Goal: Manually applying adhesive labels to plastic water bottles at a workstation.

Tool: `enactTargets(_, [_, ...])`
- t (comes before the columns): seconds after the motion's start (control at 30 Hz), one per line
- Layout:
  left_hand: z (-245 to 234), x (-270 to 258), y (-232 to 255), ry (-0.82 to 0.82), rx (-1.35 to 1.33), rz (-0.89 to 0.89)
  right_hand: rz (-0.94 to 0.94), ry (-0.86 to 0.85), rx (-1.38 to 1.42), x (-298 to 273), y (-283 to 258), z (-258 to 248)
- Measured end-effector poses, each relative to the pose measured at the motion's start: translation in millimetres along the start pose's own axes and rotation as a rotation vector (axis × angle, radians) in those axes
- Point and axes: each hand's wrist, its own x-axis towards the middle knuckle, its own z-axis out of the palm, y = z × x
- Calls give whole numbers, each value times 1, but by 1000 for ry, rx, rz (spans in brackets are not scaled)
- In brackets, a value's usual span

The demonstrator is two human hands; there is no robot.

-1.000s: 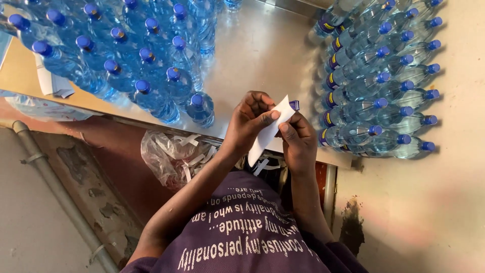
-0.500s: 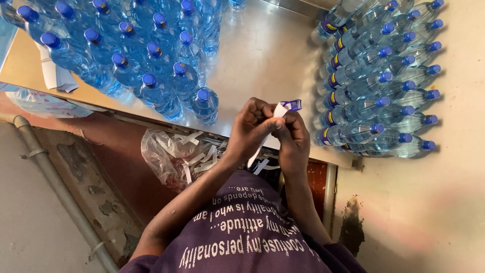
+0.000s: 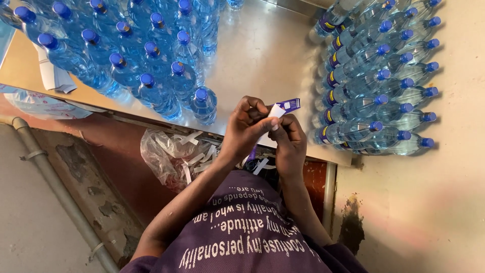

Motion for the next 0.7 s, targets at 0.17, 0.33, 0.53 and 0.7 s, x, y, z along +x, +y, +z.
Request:
enactTargets(0.17, [13,-2,20,-67,239,127,-37,18,-63,-3,9,-3])
enactTargets(0.33, [19,-6,24,-81,251,138,-31,61,0,-1,19,-19])
enactTargets(0.53, [25,-12,26,-93,301,127,-39,101,-11,-1,5,-11])
enactTargets(0.7, [21,-16,12,-22,212,97,-109,100,-150,-3,8,-11])
